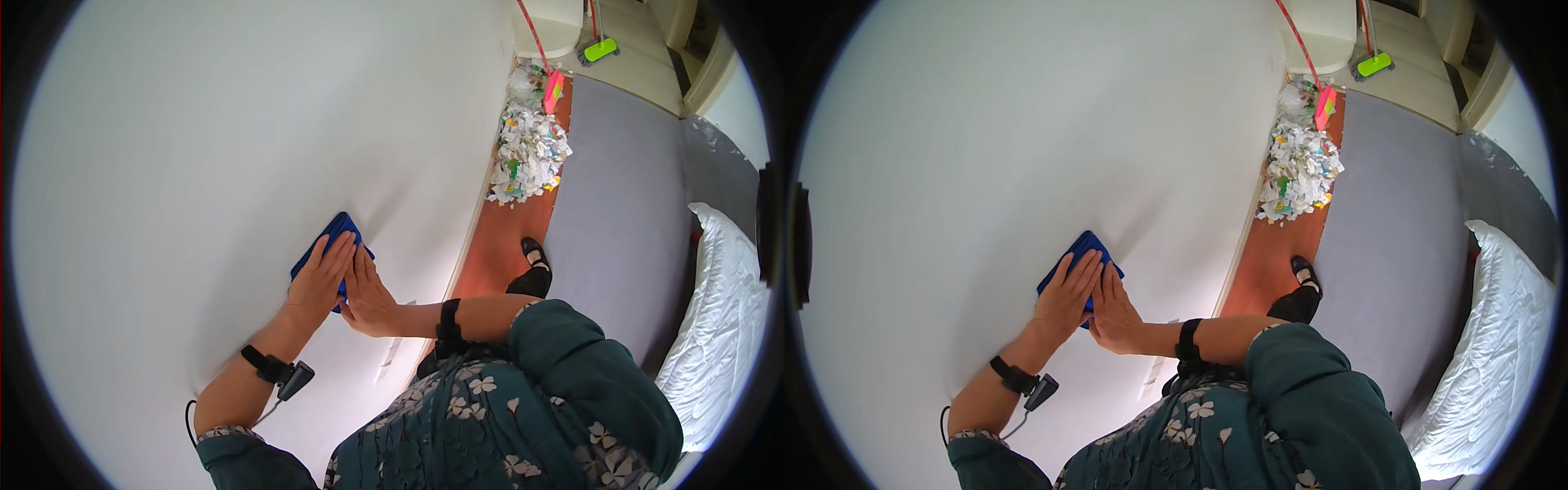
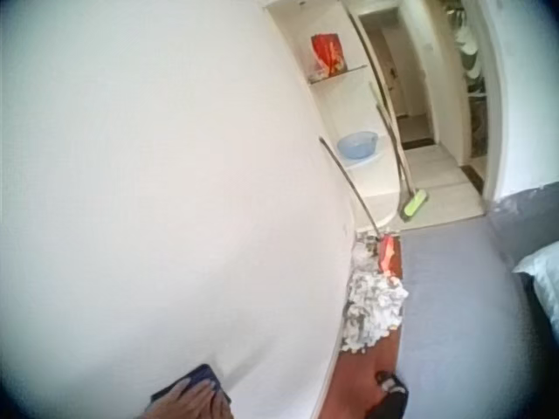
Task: Cleaning a wall and door frame using a blue cloth.
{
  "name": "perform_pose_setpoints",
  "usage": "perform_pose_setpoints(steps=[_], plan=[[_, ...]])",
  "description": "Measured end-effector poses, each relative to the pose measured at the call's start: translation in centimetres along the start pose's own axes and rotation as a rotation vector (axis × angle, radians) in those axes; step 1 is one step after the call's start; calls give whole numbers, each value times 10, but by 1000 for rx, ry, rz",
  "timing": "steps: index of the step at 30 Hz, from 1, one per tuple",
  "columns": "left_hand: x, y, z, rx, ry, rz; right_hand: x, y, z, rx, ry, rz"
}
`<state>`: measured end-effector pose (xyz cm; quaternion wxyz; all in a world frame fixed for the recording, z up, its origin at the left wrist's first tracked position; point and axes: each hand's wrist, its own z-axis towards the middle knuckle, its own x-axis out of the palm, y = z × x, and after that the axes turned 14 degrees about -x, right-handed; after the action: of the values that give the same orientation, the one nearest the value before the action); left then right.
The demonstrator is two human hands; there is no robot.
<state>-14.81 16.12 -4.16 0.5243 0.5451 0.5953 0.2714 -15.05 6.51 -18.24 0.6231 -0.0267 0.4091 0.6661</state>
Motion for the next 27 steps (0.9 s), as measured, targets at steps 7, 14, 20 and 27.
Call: perform_pose_setpoints(steps=[7, 14, 20, 27], plan=[[-26, 12, 47, 73, 25, 39, -8, -27, 3, 60, -209, 47], [-60, 66, 199, -25, -100, -30, -91, -160, 62, 107, -307, -60], [-70, 109, 319, -109, -273, -203, -156, -271, 110, 138, -323, -190], [-69, 117, 414, -197, -449, -178, -186, -376, 138, 122, -268, -390]])
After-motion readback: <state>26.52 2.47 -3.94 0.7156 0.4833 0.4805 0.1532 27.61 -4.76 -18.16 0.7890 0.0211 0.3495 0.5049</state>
